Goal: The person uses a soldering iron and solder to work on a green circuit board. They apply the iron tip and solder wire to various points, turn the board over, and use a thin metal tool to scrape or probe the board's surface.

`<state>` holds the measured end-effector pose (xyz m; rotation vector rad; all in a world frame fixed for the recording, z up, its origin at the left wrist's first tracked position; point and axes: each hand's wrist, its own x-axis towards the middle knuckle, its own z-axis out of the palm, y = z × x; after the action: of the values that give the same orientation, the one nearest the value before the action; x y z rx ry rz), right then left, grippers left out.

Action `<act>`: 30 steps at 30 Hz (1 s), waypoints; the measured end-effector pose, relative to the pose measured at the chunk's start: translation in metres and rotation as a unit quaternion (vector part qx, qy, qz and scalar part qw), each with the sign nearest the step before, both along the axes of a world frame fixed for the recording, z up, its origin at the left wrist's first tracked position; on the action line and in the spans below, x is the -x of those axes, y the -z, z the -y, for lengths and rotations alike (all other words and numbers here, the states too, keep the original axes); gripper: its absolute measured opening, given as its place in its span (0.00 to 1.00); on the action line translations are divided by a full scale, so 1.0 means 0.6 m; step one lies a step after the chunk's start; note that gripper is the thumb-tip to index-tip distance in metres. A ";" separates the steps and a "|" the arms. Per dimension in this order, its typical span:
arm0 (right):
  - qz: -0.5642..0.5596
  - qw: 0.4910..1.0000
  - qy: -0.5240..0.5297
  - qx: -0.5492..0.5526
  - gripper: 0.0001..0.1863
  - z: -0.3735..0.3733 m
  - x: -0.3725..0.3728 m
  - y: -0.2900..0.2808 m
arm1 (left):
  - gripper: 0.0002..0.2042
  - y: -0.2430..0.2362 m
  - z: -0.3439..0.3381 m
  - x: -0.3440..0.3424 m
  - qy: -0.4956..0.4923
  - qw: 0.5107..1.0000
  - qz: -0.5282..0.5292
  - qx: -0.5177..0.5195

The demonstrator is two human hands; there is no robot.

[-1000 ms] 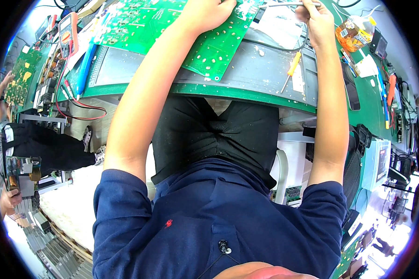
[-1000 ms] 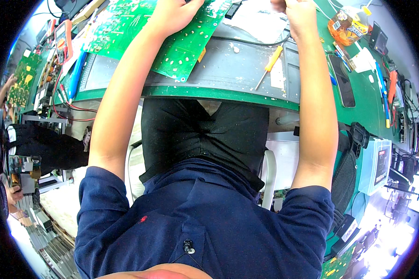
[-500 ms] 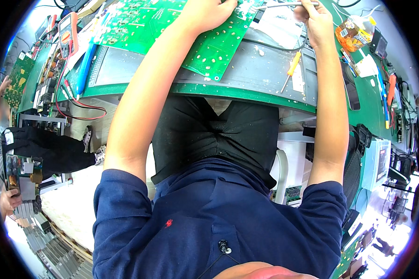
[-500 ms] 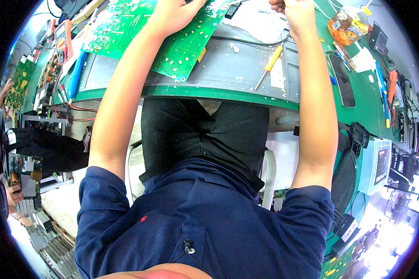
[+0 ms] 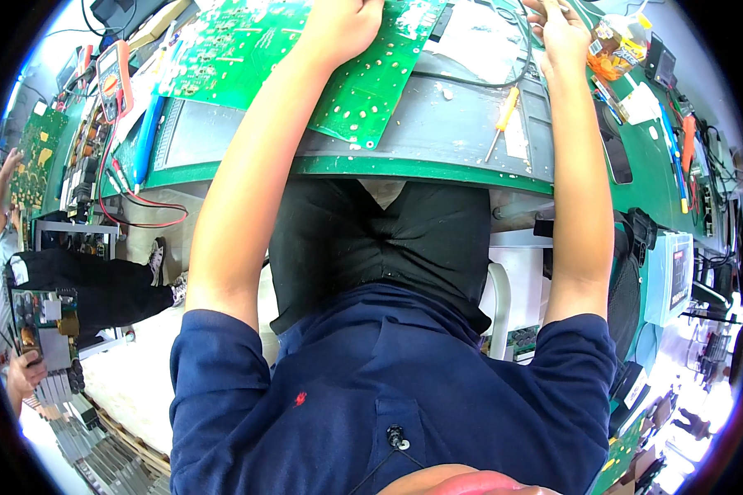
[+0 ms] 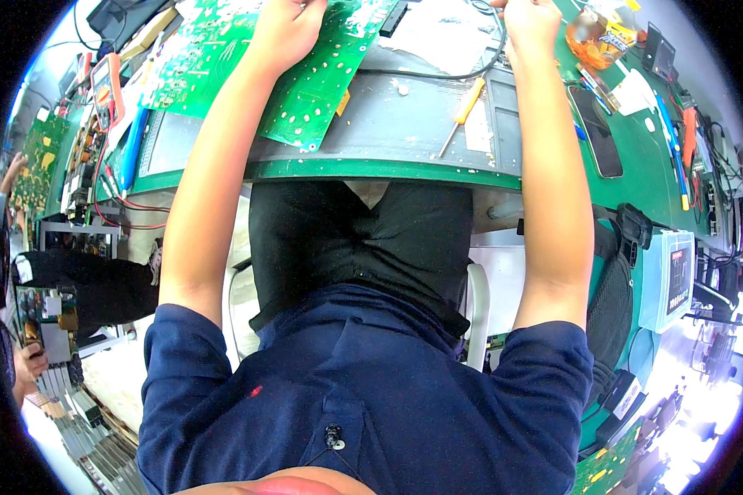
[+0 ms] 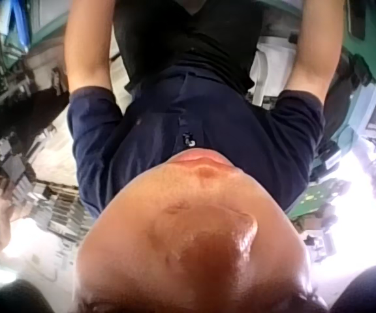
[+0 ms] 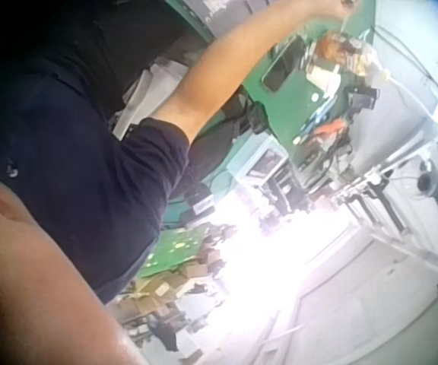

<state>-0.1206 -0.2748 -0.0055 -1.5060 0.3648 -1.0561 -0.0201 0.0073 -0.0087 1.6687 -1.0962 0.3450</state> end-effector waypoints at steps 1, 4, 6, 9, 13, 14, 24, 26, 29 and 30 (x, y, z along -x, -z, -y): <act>0.012 1.000 -0.006 -0.003 0.13 0.001 0.001 0.002 | 0.09 -0.002 0.000 -0.004 0.003 1.000 0.006 -0.014; 0.020 0.998 -0.028 -0.058 0.17 -0.008 0.001 -0.001 | 0.09 0.002 0.000 -0.005 0.012 1.000 -0.012 0.014; 0.024 0.996 -0.038 -0.083 0.19 -0.019 -0.002 -0.001 | 0.09 0.000 -0.010 -0.002 0.004 1.000 -0.027 -0.003; 0.013 1.000 -0.017 -0.007 0.18 0.058 -0.026 0.044 | 0.08 -0.007 0.009 0.005 0.015 0.999 -0.038 0.024; -0.018 0.996 -0.021 0.079 0.09 0.064 -0.021 0.056 | 0.12 0.000 0.001 -0.013 -0.014 0.999 -0.046 0.001; -0.031 0.995 -0.014 0.098 0.10 0.066 -0.021 0.055 | 0.12 0.005 0.003 -0.018 -0.020 0.999 -0.034 0.004; -0.074 0.990 -0.043 0.110 0.21 -0.007 0.000 0.029 | 0.15 0.004 0.001 -0.009 -0.022 1.000 -0.013 -0.011; -0.084 0.986 -0.040 0.136 0.20 0.000 -0.001 0.033 | 0.15 0.000 0.001 -0.005 -0.027 0.999 -0.012 -0.030; -0.075 0.984 -0.056 0.149 0.18 -0.001 -0.005 0.036 | 0.15 -0.001 -0.002 0.000 -0.038 0.997 0.029 -0.053; -0.081 0.984 -0.056 0.149 0.16 0.005 -0.008 0.039 | 0.16 -0.001 -0.001 0.000 -0.039 0.996 0.049 -0.058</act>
<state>-0.1158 -0.2776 -0.0287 -1.8648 0.2378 -0.9307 -0.0203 0.0082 -0.0081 1.8167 -1.1451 0.4244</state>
